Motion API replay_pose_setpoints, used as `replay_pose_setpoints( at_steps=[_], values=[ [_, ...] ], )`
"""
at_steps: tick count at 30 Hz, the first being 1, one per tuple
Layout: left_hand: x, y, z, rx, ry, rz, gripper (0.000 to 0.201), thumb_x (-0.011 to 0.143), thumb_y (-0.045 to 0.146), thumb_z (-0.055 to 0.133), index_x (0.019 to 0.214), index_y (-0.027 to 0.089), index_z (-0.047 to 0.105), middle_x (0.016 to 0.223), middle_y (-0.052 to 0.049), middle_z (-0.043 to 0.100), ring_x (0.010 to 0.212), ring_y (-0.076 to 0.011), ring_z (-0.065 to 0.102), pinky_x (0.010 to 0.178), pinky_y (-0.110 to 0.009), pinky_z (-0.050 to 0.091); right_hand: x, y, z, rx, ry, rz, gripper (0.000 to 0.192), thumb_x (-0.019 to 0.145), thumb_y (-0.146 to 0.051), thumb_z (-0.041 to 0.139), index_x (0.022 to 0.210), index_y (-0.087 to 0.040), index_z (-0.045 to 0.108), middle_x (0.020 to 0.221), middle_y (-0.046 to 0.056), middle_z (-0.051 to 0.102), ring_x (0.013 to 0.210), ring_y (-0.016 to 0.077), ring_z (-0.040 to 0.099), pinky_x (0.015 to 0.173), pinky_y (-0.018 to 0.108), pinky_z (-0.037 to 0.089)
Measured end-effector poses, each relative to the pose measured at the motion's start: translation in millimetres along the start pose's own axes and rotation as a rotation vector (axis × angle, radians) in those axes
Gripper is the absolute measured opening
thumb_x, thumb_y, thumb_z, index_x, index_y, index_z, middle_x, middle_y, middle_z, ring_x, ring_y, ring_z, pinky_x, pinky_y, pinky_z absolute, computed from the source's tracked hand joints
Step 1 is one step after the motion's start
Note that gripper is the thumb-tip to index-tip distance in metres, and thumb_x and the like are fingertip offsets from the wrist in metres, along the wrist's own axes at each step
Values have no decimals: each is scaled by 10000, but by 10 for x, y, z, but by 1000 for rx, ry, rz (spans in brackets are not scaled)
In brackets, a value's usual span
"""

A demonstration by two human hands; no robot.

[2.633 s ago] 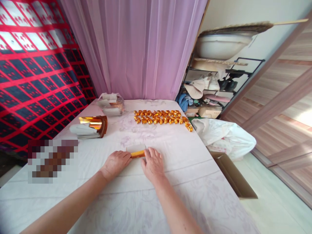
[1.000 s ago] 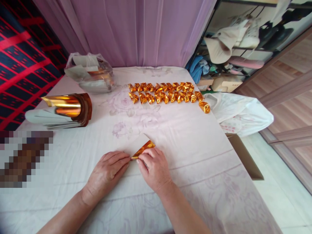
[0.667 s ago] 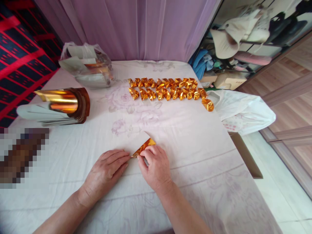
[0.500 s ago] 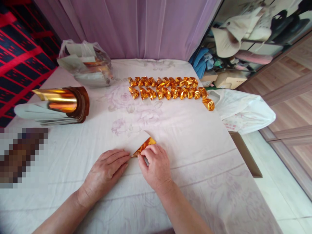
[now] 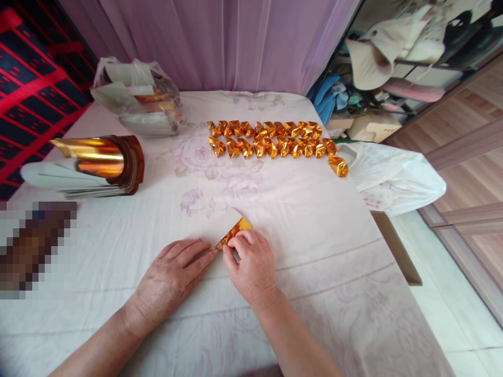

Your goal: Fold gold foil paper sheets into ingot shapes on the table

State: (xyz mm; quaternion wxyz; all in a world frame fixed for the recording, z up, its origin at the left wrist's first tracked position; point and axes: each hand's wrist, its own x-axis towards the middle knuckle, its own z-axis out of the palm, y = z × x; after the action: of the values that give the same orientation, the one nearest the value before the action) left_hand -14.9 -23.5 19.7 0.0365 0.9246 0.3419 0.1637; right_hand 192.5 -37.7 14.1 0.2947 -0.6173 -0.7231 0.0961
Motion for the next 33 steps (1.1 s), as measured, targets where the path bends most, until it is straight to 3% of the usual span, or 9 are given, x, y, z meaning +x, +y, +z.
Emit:
replay_pose_setpoints(
  at_steps=[20, 22, 26, 33],
  values=[
    [30, 53, -12, 25, 15, -12, 350, 958, 153, 511, 1297, 187, 590, 1193, -82, 682, 1088, -241, 609, 948, -423, 497, 14, 10, -24, 4, -16, -20, 103, 862, -215, 609, 760, -213, 616, 806, 32, 641, 798, 193, 608, 751, 331, 462],
    [33, 55, -3, 27, 20, -26, 356, 964, 166, 510, 1313, 181, 578, 1192, -89, 685, 1080, -239, 615, 954, -425, 492, 9, 51, -38, 27, -25, -51, 34, 850, -227, 625, 841, -206, 650, 865, 42, 657, 829, 198, 623, 767, 339, 482],
    [58, 75, 10, 10, 62, -63, 306, 984, 214, 495, 1262, 165, 613, 1146, -92, 707, 1044, -241, 628, 924, -427, 504, -12, 114, -63, 32, -25, -156, 180, 883, -181, 567, 993, -221, 704, 973, 56, 668, 868, 190, 633, 778, 340, 508],
    [102, 119, -46, -35, 170, -139, 198, 976, 284, 549, 1076, 197, 695, 966, -47, 722, 858, -215, 626, 794, -388, 491, -37, -69, -60, -3, -25, -295, 214, 945, -182, 528, 929, -225, 736, 880, 45, 675, 810, 180, 570, 752, 335, 477]
  ],
)
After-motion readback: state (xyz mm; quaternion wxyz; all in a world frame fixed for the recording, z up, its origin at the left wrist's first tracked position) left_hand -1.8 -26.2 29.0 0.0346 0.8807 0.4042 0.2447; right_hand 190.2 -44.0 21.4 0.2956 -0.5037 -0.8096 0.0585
